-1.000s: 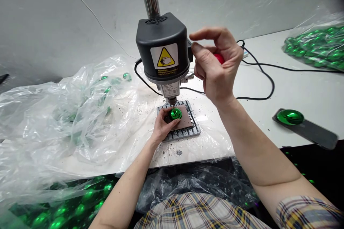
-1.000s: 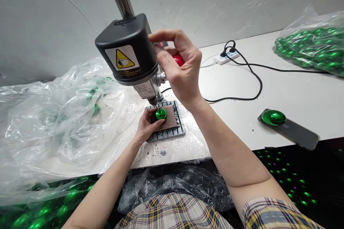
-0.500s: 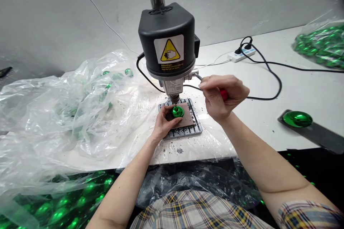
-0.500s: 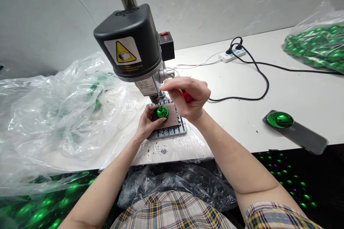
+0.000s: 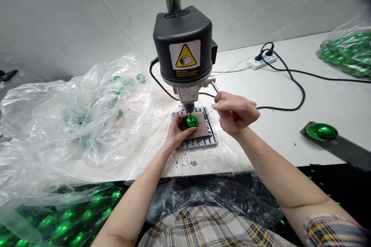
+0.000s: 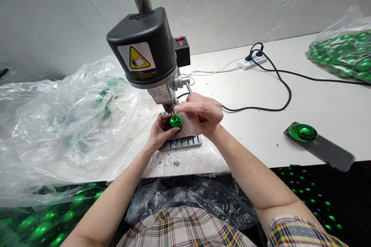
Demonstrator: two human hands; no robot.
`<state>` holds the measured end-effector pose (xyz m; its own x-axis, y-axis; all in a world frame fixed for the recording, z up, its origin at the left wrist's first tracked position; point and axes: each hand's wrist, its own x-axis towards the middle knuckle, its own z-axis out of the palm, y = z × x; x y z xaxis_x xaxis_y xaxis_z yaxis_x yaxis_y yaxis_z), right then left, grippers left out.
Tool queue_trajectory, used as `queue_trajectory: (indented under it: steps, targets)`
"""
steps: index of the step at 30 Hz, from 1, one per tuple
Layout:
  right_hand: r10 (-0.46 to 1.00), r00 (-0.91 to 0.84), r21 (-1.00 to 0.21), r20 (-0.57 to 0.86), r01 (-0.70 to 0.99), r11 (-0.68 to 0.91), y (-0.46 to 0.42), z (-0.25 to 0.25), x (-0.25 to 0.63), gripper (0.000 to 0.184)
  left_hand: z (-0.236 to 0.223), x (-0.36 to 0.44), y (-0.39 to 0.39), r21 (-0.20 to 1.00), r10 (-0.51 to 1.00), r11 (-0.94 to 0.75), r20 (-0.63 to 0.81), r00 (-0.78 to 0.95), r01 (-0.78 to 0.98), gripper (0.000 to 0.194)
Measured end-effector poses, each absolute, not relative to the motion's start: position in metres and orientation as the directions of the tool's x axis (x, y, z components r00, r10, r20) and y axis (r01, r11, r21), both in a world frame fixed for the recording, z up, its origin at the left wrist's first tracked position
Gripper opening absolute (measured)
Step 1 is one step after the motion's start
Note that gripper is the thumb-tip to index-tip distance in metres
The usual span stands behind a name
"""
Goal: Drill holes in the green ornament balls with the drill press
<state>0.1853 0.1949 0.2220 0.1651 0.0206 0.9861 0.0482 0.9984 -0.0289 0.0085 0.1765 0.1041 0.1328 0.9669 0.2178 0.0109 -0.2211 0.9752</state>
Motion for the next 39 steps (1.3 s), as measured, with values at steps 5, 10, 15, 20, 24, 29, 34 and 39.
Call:
queue_trajectory:
  steps: [5, 10, 15, 20, 24, 29, 34, 39]
  targets:
    - [0.369, 0.262, -0.381, 0.891, -0.008, 0.925, 0.199, 0.279, 0.181, 0.011, 0.110, 0.011, 0.172, 0.967, 0.969, -0.243, 0.237, 0.075, 0.080, 0.051]
    - [0.546, 0.252, -0.567, 0.799, 0.012, 0.824, 0.210, 0.311, 0.180, 0.009, 0.117, 0.002, 0.099, 0.753, 0.817, -0.544, 0.576, 0.027, 0.370, 0.044]
    - [0.551, 0.267, -0.589, 0.791, 0.085, 0.804, 0.210, 0.306, 0.179, 0.010, 0.074, -0.024, 0.009, 0.242, 0.466, -0.884, 0.537, 0.704, 0.400, 0.048]
    - [0.532, 0.303, -0.518, 0.790, -0.133, 0.845, 0.212, 0.305, 0.176, 0.011, 0.051, -0.024, -0.009, 0.303, 0.758, -0.543, -0.225, 0.613, 0.783, 0.068]
    - [0.523, 0.311, -0.500, 0.794, -0.157, 0.852, 0.214, 0.303, 0.177, 0.017, 0.113, -0.016, 0.004, 0.642, 0.685, -0.408, -0.254, 0.682, 0.649, 0.059]
    - [0.551, 0.285, -0.512, 0.785, -0.204, 0.835, 0.212, 0.300, 0.179, 0.011, 0.195, -0.066, 0.071, 0.852, 0.871, -0.356, 0.153, 0.467, 0.385, 0.034]
    - [0.578, 0.306, -0.533, 0.756, -0.224, 0.816, 0.207, 0.303, 0.177, 0.016, 0.198, -0.154, 0.191, 0.604, 0.995, -0.042, 0.099, -0.022, 0.796, 0.034]
    - [0.608, 0.297, -0.553, 0.737, -0.252, 0.794, 0.205, 0.304, 0.177, 0.015, 0.191, -0.212, 0.259, 0.278, 0.978, 0.171, 0.071, -0.198, 0.945, 0.035]
